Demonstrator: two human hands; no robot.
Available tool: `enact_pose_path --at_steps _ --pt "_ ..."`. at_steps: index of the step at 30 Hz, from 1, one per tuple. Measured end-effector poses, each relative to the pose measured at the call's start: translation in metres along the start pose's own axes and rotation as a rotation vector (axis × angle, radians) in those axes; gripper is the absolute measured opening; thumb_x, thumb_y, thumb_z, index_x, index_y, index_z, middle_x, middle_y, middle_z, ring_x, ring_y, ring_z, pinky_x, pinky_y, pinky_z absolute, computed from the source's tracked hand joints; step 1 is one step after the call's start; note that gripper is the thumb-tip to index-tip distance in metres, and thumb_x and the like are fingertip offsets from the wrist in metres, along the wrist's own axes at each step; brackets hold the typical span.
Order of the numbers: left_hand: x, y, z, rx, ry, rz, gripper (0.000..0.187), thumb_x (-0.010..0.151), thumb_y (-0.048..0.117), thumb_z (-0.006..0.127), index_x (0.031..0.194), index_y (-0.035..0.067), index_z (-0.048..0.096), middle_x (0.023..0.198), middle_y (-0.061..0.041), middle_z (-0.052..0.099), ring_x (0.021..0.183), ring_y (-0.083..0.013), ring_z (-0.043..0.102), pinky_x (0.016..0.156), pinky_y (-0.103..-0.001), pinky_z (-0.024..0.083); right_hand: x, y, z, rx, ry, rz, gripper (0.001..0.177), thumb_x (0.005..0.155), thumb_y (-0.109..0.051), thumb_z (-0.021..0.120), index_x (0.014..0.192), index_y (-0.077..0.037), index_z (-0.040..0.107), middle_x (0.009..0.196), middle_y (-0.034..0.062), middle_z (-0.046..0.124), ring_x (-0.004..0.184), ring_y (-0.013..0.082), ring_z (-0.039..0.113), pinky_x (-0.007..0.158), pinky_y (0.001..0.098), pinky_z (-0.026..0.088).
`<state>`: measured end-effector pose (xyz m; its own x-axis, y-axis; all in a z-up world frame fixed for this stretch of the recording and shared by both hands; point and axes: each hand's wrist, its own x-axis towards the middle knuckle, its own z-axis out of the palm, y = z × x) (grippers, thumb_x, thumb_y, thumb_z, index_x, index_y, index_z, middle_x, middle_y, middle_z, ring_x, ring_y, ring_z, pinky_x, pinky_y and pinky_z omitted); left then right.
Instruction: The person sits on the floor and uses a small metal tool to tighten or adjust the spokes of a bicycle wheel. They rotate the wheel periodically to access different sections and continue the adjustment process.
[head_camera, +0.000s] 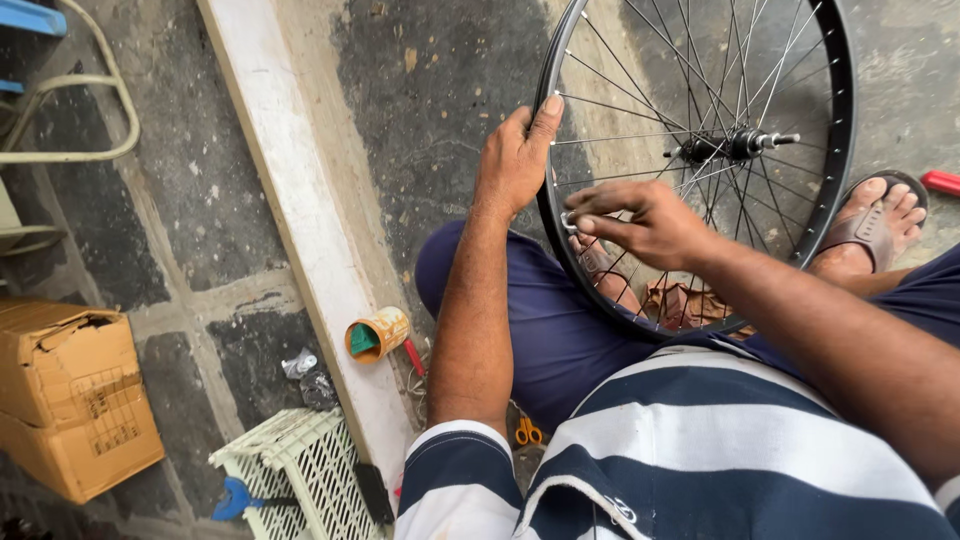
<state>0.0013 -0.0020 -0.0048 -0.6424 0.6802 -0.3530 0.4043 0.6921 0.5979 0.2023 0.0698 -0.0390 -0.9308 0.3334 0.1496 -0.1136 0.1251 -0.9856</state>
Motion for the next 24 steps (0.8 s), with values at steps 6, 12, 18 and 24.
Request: enact_pose_path --at_steps 6,12,18,24 --pt "0.005 -0.003 0.004 -0.037 -0.026 -0.030 0.074 0.090 0.078 0.041 0.092 0.011 0.072 0.075 -0.004 0.066 0.075 -0.0183 0.068 0.066 -0.039 0.056 0.006 0.013 0.024 -0.382 -0.008 0.253 0.031 0.082 -0.009 0.077 0.112 -0.005 0.070 0.104 0.0124 0.076 0.097 0.0280 0.071 0.086 0.0391 0.057" --pt "0.005 -0.006 0.004 -0.051 -0.039 -0.065 0.075 0.089 0.079 0.040 0.093 0.012 0.073 0.074 -0.004 0.065 0.076 -0.0192 0.068 0.065 -0.041 0.055 0.000 0.016 -0.004 0.189 -0.069 0.089 0.014 0.086 -0.007 0.081 0.099 -0.010 0.076 0.101 0.0135 0.074 0.100 0.0310 0.071 0.089 0.0431 0.056" --pt "0.006 -0.006 0.004 -0.007 -0.034 -0.033 0.071 0.089 0.079 0.039 0.090 0.014 0.070 0.073 -0.003 0.067 0.073 -0.0205 0.070 0.064 -0.042 0.054 0.017 -0.002 0.027 -0.537 -0.176 0.473 0.042 0.081 -0.015 0.086 0.121 -0.015 0.071 0.099 0.0081 0.071 0.097 0.0307 0.067 0.086 0.0444 0.054" --pt "0.004 -0.007 0.005 -0.006 -0.038 -0.024 0.070 0.093 0.076 0.041 0.087 0.012 0.068 0.073 -0.005 0.067 0.073 -0.0212 0.070 0.064 -0.043 0.054 0.003 0.007 -0.008 0.124 -0.128 0.310 0.018 0.087 -0.017 0.085 0.098 -0.005 0.076 0.103 0.0103 0.077 0.100 0.0253 0.075 0.091 0.0386 0.061"
